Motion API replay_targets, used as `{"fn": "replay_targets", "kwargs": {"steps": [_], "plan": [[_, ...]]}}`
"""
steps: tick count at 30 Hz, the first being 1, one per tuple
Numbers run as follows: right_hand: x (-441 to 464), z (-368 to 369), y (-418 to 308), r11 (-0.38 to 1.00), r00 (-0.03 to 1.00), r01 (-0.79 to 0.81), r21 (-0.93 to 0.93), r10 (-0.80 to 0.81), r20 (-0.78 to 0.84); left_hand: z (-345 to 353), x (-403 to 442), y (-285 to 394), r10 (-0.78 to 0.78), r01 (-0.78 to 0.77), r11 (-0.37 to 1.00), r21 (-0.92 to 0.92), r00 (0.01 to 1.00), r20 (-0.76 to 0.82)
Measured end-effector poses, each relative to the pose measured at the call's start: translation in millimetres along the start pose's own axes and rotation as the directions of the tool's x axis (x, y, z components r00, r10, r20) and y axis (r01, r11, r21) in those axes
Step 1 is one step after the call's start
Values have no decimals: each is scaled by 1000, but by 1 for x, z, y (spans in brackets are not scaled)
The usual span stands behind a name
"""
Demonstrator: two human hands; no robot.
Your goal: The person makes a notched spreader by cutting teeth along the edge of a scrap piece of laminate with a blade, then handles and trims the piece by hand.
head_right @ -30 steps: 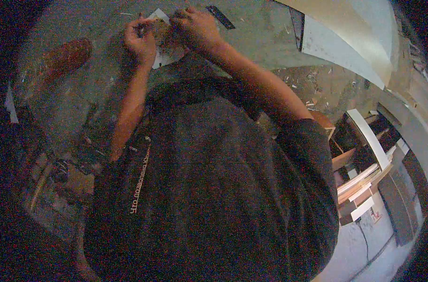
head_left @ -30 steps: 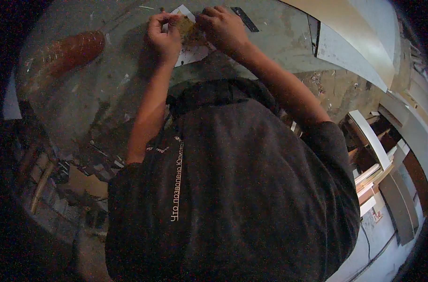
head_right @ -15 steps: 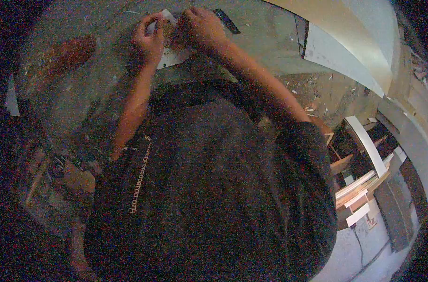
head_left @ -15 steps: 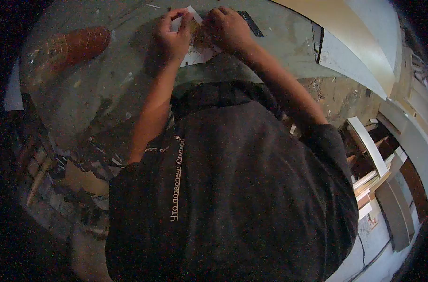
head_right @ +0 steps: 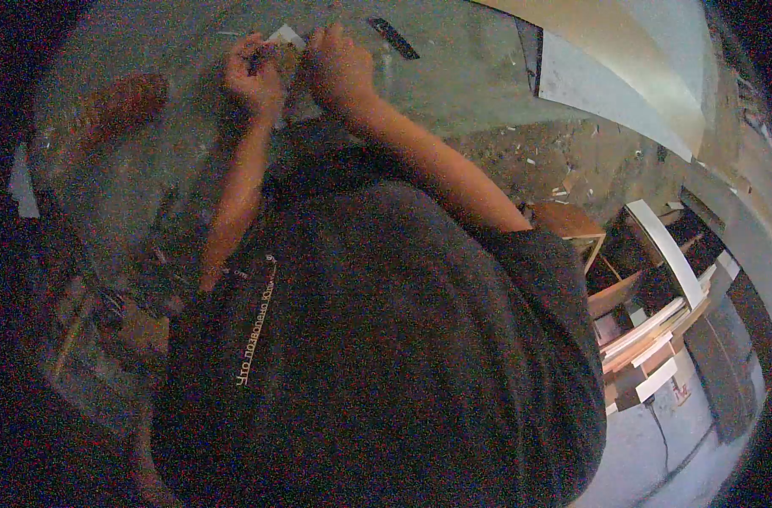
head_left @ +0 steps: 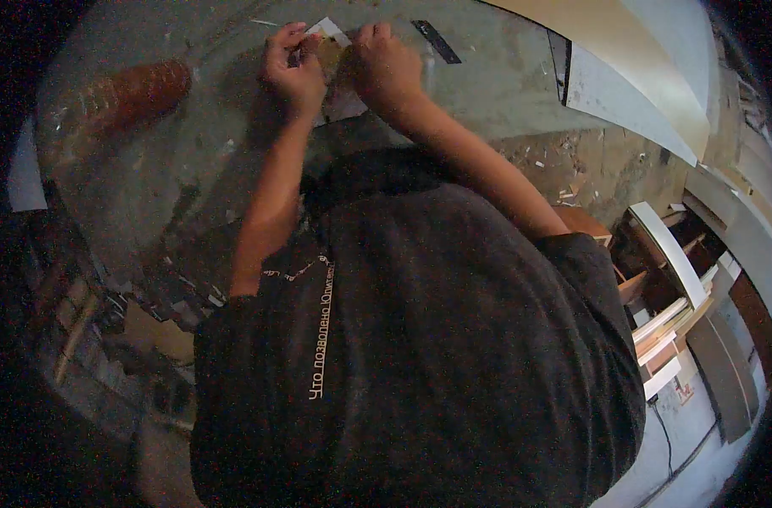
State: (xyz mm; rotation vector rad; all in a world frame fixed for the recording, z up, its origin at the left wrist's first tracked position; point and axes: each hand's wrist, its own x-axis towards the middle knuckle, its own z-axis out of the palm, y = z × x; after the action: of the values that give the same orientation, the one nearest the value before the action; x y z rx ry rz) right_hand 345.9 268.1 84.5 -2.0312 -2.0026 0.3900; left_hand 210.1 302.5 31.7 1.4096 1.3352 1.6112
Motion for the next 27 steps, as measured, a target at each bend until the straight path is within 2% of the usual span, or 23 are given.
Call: {"fn": "replay_targets", "kwargs": {"steps": [3,6,11,15,21,23,26,27], "plan": [[0,7,-1,1000,1000,-1,-11,1,11,-4,1,10,-21,-2,989,149,988,154],[-1,9,6,1000,999,29,10,-29,45,-5,1,6,-79,34,961,276,985,154],[-3,12,21,996,996,68,57,-71,50,-7,-2,-2,-13,-12,985,173,990,139],[-13,9,31,963,997,37,265,-55,61,-11,-3,9,96,-123,984,130,976,196],[-28,-13,40,915,999,37,403,-42,3,-7,0,17,-22,-8,990,140,976,215],[-31,-18,50,912,998,63,406,-51,-40,-5,0,14,12,-30,996,83,978,208],[-30,-22,60,914,1000,21,405,-18,-10,-2,1,15,14,-30,996,87,984,178],[-31,-24,64,917,997,-35,398,6,74,-1,1,15,6,-24,994,104,986,166]]}}
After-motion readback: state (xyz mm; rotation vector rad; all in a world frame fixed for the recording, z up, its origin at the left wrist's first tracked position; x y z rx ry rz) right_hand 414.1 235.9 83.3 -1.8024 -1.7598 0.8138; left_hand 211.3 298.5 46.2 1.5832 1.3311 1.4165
